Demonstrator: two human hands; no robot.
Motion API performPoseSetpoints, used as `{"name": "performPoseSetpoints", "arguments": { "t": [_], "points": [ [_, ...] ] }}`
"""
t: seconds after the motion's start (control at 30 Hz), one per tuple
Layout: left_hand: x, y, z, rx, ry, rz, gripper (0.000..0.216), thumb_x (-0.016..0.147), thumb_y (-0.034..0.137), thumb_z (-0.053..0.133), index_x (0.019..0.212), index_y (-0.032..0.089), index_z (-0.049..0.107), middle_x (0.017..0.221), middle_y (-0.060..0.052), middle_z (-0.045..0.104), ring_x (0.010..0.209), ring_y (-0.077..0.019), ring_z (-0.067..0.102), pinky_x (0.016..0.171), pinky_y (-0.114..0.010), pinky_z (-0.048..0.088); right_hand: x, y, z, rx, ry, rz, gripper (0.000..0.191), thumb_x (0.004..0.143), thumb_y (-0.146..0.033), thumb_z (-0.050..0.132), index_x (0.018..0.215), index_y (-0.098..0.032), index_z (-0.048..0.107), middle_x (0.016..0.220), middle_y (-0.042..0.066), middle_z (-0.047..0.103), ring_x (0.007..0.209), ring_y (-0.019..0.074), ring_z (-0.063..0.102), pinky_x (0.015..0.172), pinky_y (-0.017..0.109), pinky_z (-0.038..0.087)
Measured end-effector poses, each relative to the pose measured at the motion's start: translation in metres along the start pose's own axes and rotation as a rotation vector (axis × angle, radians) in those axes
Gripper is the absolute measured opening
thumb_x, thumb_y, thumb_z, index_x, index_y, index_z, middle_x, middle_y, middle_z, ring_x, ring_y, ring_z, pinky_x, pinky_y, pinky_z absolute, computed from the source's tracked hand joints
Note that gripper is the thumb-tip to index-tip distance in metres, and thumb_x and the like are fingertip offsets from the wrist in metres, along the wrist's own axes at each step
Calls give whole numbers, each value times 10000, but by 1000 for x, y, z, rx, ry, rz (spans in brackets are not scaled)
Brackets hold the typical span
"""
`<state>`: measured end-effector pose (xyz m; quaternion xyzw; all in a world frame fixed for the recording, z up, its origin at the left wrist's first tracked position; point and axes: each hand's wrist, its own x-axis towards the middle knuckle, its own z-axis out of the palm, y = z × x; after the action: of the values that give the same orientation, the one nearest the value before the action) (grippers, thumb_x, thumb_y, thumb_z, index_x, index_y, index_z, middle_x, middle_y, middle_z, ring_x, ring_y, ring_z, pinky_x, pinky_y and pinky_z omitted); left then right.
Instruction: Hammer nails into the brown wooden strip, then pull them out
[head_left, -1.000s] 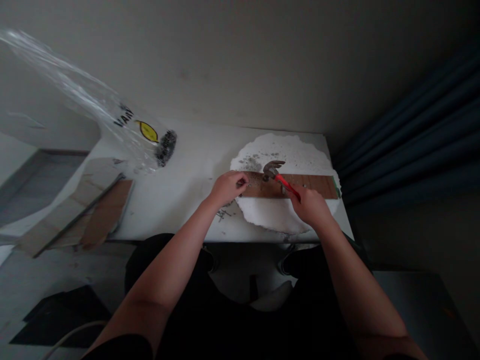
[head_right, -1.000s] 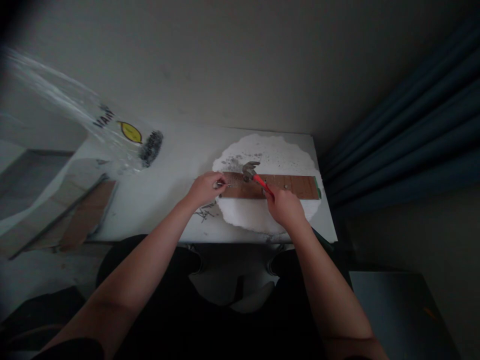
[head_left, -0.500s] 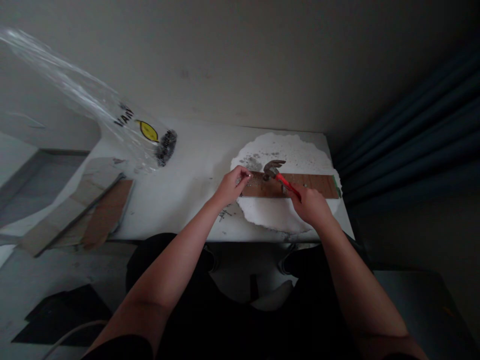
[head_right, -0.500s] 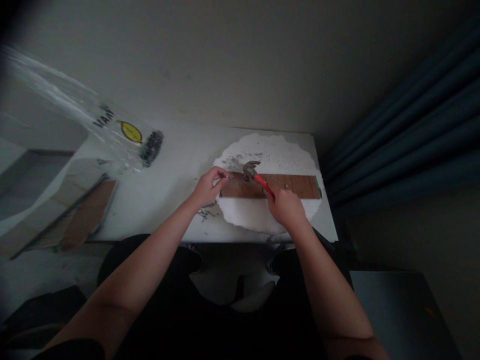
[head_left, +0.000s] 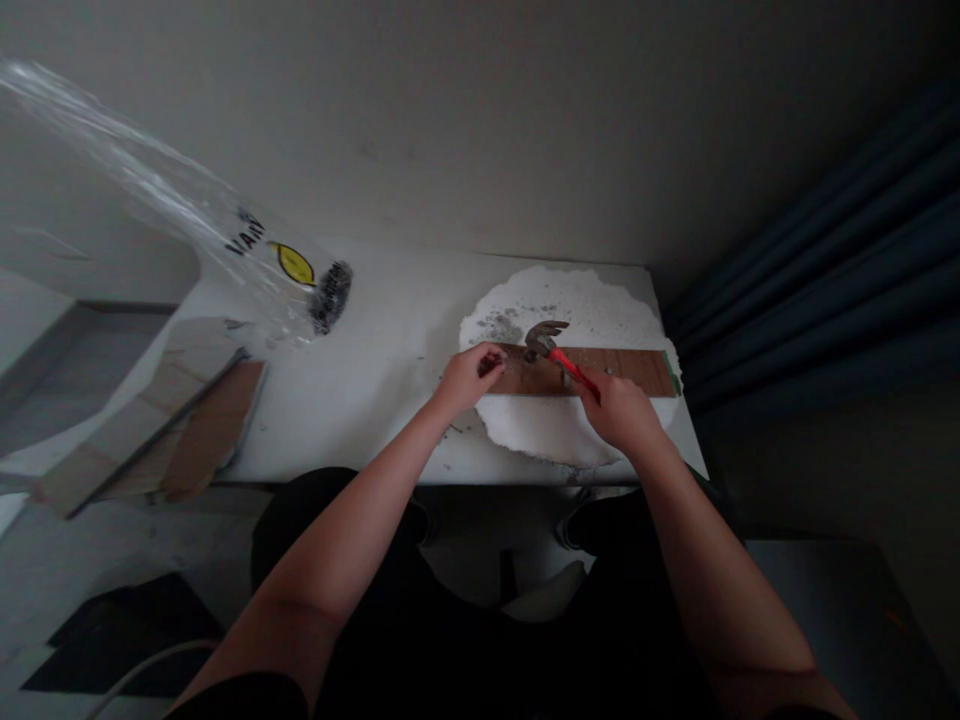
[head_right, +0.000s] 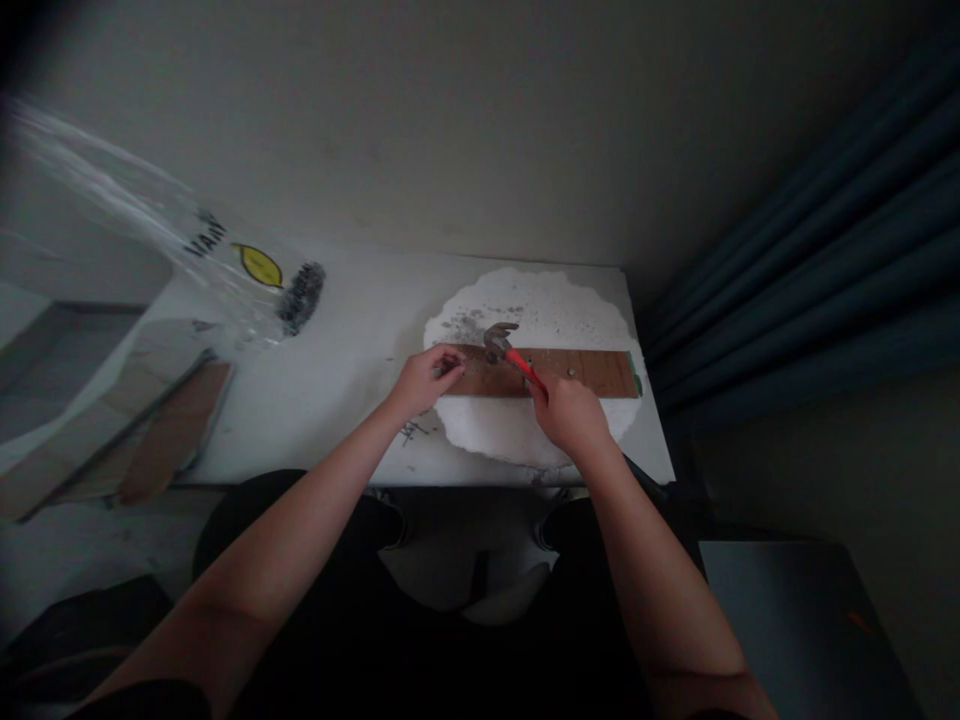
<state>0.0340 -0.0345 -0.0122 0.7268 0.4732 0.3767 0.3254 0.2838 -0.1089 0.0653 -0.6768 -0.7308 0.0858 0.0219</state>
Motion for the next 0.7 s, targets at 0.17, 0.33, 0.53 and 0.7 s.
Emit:
{"name": "performPoseSetpoints", "arguments": {
  "t": [0.17,0.33,0.53,0.7],
  "points": [
    [1,-2,-1,28,-8,-8,118,871,278,614,960,218,664,918,-16,748,860,-163,692,845,-316,532,0,0,0,-8,-4,11,456,1035,-438,369,1382,-256,603,1025,111,758,892,278,708,769,347,494],
    [1,-1,-1,30,-2,-1,124,866,273,617,965,214,665,926,-22,749,860,-165,690,835,-321,532,0,-1,-3,6,2,-5,453,1032,-430,378,1375,-247,611,1020,116,758,891,289,708,769,357,497],
    [1,0,-1,36,-6,-4,119,870,276,612,958,216,665,915,-25,745,856,-167,689,832,-326,533,0,-1,-3,-8,-25,18,463,1032,-417,376,1393,-229,597,1048,130,754,903,283,704,784,353,497],
    [1,-1,0,55,-5,-1,127,870,263,614,976,215,664,919,-24,738,871,-169,687,847,-329,530,0,-1,-2,-6,-27,10,459,1035,-412,364,1389,-240,600,1059,124,752,904,282,705,776,350,493]
  ]
}}
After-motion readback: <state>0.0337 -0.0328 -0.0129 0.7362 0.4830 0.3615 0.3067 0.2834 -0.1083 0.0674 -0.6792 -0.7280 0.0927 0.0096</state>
